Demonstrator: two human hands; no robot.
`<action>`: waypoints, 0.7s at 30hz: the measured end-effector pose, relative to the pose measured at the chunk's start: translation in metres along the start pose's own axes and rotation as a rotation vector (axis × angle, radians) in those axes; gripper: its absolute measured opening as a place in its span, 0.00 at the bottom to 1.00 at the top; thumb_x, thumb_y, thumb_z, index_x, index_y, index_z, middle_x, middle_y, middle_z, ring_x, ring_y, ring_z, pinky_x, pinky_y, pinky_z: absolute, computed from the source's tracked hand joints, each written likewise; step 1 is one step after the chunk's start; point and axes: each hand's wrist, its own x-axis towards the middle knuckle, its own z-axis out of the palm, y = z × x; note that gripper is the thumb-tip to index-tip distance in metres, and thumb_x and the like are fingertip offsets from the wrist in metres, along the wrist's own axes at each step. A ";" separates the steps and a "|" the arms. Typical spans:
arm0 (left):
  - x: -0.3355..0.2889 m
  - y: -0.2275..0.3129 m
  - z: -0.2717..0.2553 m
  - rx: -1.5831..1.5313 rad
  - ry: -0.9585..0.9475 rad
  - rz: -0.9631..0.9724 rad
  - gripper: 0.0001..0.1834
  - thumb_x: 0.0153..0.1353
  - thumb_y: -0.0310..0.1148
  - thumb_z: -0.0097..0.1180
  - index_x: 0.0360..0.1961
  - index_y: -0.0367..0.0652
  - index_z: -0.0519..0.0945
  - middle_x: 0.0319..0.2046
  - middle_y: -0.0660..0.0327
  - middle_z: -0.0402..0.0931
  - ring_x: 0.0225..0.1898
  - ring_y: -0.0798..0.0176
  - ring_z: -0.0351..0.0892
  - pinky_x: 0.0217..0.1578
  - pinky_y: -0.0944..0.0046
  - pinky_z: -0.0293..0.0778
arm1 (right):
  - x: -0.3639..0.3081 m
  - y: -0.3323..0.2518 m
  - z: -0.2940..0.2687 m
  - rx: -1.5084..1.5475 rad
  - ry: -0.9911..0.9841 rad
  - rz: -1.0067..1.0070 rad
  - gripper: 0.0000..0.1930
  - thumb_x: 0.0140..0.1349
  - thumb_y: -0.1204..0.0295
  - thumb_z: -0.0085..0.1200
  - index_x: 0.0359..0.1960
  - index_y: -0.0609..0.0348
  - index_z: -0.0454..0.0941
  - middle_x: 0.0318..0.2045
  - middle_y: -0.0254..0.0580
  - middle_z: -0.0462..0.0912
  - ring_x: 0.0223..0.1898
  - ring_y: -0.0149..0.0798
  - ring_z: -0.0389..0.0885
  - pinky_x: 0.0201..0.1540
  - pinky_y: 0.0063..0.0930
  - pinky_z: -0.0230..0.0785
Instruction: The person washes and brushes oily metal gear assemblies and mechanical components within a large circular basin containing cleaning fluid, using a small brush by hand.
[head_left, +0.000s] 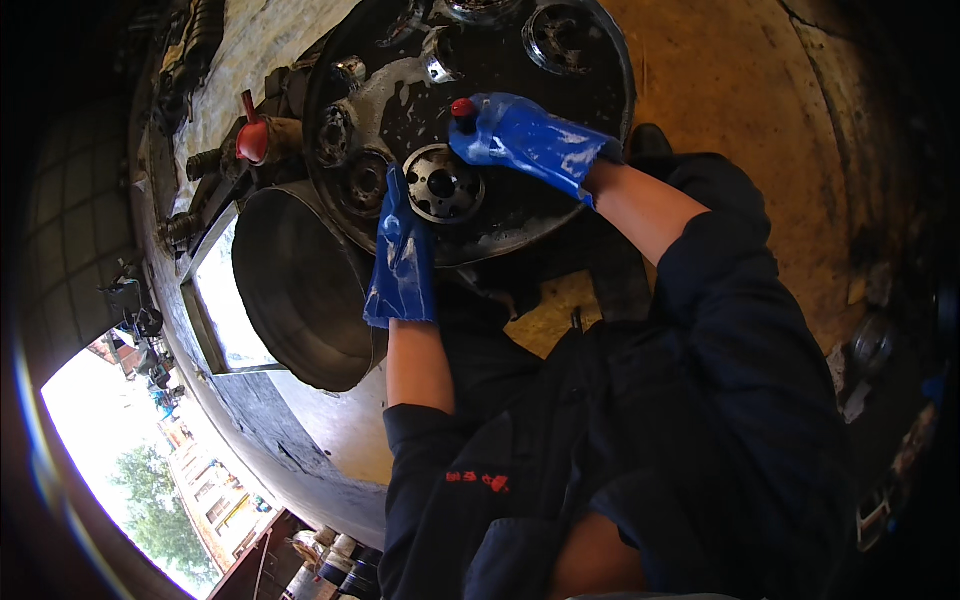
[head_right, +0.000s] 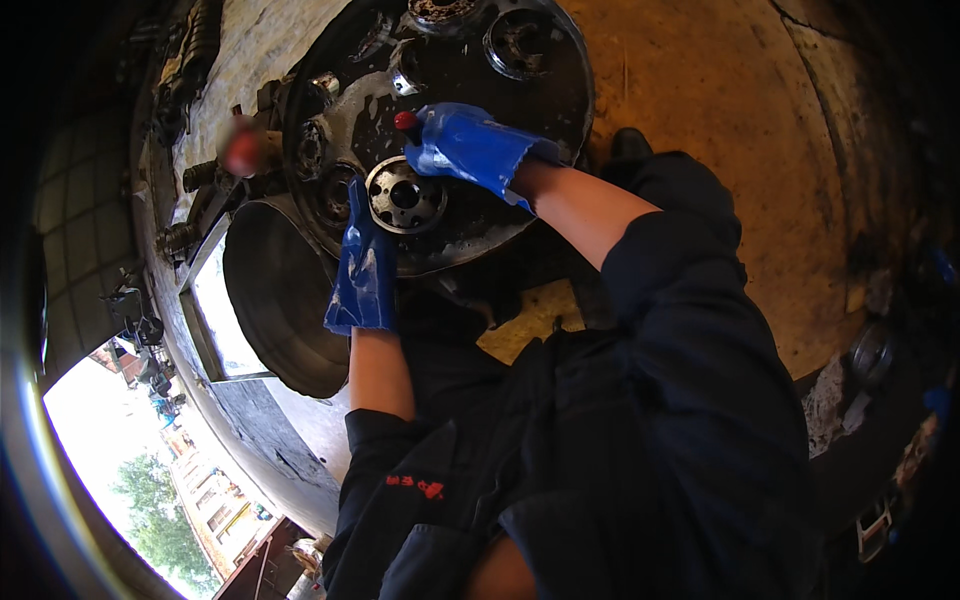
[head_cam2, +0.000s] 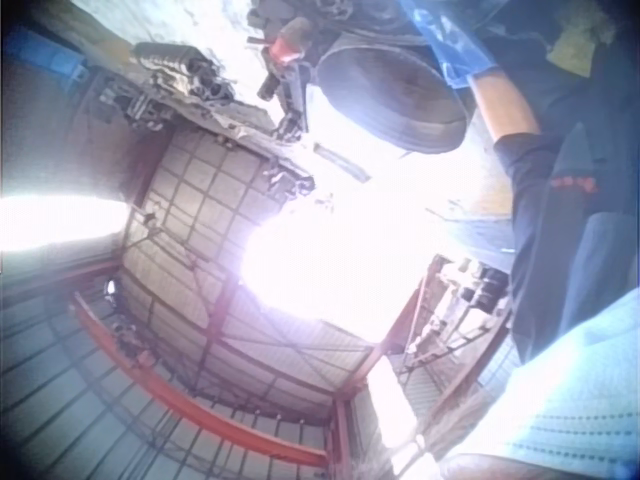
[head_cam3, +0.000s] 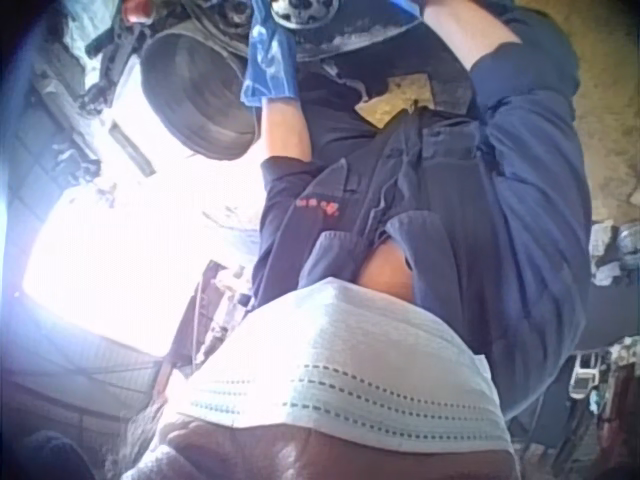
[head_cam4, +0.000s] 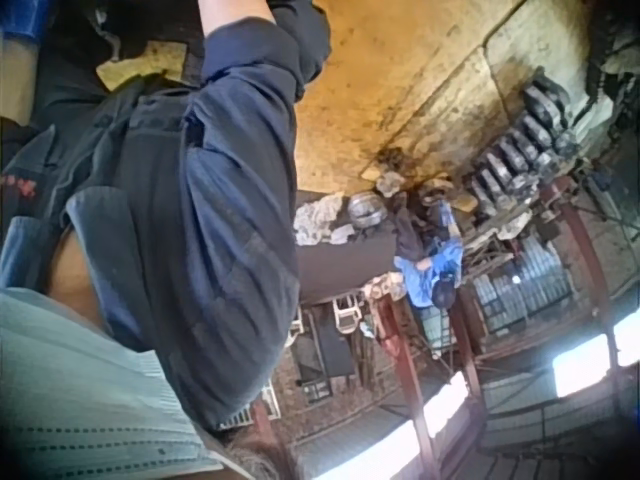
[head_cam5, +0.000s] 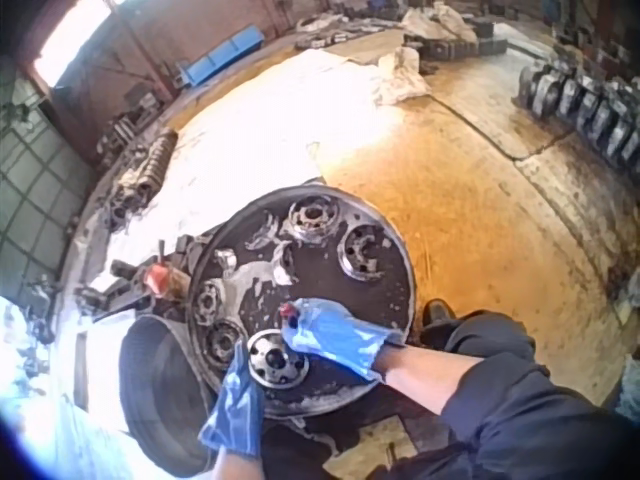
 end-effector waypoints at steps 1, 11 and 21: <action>-0.008 -0.014 0.060 0.598 0.090 0.078 0.27 0.80 0.40 0.47 0.73 0.37 0.66 0.61 0.49 0.77 0.58 0.56 0.81 0.60 0.61 0.77 | -0.004 0.022 -0.006 -0.048 -0.024 0.233 0.09 0.68 0.73 0.49 0.42 0.53 0.83 0.26 0.37 0.84 0.32 0.38 0.87 0.36 0.34 0.79; -0.040 -0.003 0.084 1.541 0.122 0.659 0.26 0.77 0.30 0.48 0.72 0.34 0.64 0.59 0.45 0.78 0.58 0.55 0.81 0.59 0.61 0.78 | -0.003 0.025 -0.005 0.289 -0.004 -0.356 0.13 0.69 0.64 0.52 0.48 0.50 0.86 0.36 0.39 0.89 0.39 0.36 0.87 0.49 0.33 0.82; -0.061 0.008 0.156 0.733 0.272 0.293 0.31 0.79 0.51 0.47 0.60 0.28 0.77 0.51 0.52 0.84 0.51 0.62 0.82 0.53 0.66 0.76 | -0.050 0.017 -0.026 0.318 -0.070 0.191 0.17 0.60 0.56 0.63 0.41 0.57 0.84 0.27 0.39 0.83 0.30 0.37 0.82 0.42 0.37 0.76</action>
